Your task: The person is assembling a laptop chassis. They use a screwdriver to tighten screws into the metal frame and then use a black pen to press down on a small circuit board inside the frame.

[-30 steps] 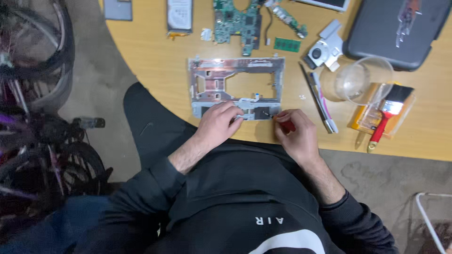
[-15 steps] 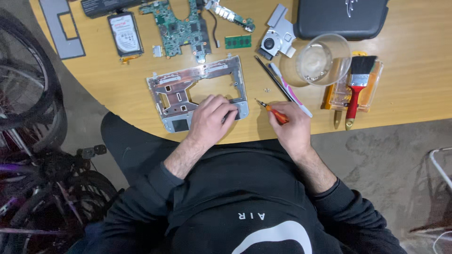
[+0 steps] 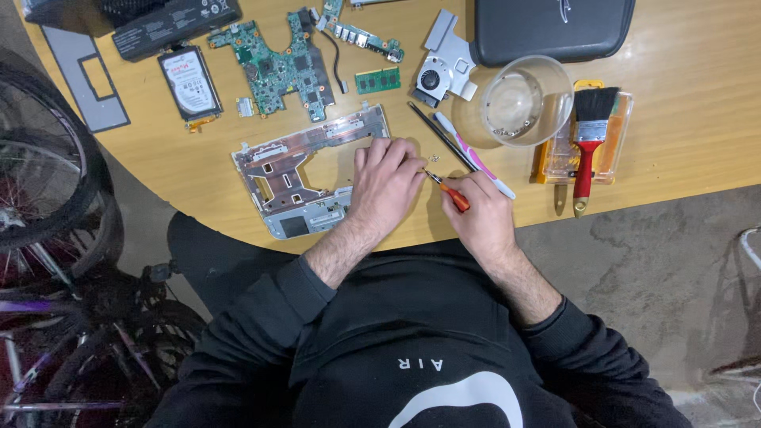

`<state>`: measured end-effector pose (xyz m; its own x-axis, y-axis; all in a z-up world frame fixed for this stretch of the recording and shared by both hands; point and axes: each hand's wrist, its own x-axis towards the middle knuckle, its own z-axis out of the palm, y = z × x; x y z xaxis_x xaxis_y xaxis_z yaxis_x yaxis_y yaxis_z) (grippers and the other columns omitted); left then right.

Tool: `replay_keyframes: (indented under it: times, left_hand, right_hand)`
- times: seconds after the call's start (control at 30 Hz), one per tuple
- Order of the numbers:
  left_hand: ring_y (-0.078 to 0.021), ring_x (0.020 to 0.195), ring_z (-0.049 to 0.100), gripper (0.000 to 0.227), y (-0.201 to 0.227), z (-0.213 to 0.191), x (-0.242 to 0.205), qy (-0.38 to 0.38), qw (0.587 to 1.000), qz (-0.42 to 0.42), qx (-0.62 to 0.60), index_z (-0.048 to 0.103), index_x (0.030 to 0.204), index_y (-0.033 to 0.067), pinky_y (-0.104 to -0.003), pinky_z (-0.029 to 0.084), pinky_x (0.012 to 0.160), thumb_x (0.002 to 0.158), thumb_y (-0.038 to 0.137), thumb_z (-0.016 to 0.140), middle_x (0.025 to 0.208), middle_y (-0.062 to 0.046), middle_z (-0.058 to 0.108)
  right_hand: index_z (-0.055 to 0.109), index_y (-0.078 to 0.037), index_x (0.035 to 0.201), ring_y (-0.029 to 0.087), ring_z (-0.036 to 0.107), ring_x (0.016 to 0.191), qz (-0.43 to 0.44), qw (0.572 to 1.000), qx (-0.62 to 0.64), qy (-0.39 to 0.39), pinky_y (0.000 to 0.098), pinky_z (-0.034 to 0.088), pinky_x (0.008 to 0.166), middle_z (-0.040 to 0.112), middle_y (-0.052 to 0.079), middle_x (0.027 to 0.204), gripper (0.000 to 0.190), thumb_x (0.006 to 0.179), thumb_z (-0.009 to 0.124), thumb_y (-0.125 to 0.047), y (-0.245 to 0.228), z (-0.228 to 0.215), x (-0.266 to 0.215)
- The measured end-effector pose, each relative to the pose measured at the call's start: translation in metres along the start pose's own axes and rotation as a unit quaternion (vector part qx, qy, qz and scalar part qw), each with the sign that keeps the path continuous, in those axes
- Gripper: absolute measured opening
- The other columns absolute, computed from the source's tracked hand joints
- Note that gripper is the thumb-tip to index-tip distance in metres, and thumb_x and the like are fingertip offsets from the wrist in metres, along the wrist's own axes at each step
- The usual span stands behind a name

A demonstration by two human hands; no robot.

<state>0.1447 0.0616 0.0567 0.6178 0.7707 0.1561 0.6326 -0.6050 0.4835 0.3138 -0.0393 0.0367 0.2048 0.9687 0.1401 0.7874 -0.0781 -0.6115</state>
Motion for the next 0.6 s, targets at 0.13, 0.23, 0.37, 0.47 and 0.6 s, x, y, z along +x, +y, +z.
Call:
replay_keyframes:
  times: [0.13, 0.23, 0.37, 0.47, 0.6]
  left_hand:
    - [-0.0239, 0.101, 0.051, 0.015, -0.004, 0.010, 0.001, 0.009, 1.000, -0.001, -0.001, 0.071, 0.089, 0.0151, -0.041, 0.039, 0.081, 0.080, 0.015, 0.083, 0.098, 0.001, 0.054]
    - [-0.0231, 0.101, 0.051, 0.013, -0.006, 0.013, 0.003, 0.001, 1.000, 0.003, -0.002, 0.070, 0.087, 0.0167, -0.040, 0.038, 0.081, 0.080, 0.016, 0.082, 0.097, 0.002, 0.053]
    - [-0.0220, 0.100, 0.051, 0.015, -0.005, 0.013, 0.007, 0.006, 1.000, 0.013, 0.014, 0.069, 0.084, 0.0181, -0.041, 0.038, 0.080, 0.079, 0.017, 0.083, 0.095, 0.003, 0.053]
    - [-0.0220, 0.098, 0.052, 0.013, -0.004, 0.013, 0.010, 0.027, 0.999, 0.016, 0.018, 0.068, 0.081, 0.0179, -0.040, 0.037, 0.079, 0.081, 0.016, 0.081, 0.094, 0.002, 0.053]
    - [-0.0222, 0.095, 0.053, 0.012, -0.003, 0.015, 0.013, 0.053, 0.998, 0.019, 0.011, 0.068, 0.079, 0.0183, -0.040, 0.037, 0.078, 0.083, 0.015, 0.079, 0.091, 0.002, 0.053]
  right_hand:
    - [0.077, -0.017, 0.094, 0.023, 0.073, 0.080, 0.000, 1.000, -0.006, -0.009, 0.0319, 0.060, 0.069, 0.069, 0.001, 0.085, 0.015, 0.083, 0.085, -0.010, 0.006, 0.000, -0.001]
    - [0.077, -0.015, 0.091, 0.023, 0.073, 0.079, 0.009, 1.000, 0.001, -0.023, 0.0324, 0.060, 0.068, 0.069, 0.002, 0.083, 0.014, 0.081, 0.085, -0.009, 0.007, 0.000, 0.000]
    - [0.076, -0.014, 0.091, 0.024, 0.073, 0.080, 0.015, 0.999, 0.005, -0.030, 0.0336, 0.060, 0.069, 0.069, 0.003, 0.082, 0.014, 0.081, 0.085, -0.008, 0.006, -0.003, 0.001]
    - [0.075, -0.014, 0.090, 0.024, 0.073, 0.079, 0.022, 0.999, -0.001, -0.039, 0.0329, 0.060, 0.068, 0.068, 0.003, 0.082, 0.013, 0.082, 0.084, -0.009, 0.010, -0.004, -0.005]
    - [0.073, -0.009, 0.089, 0.026, 0.072, 0.078, 0.041, 0.997, 0.025, -0.057, 0.0336, 0.060, 0.066, 0.067, 0.005, 0.080, 0.013, 0.081, 0.083, -0.006, 0.002, -0.014, -0.011]
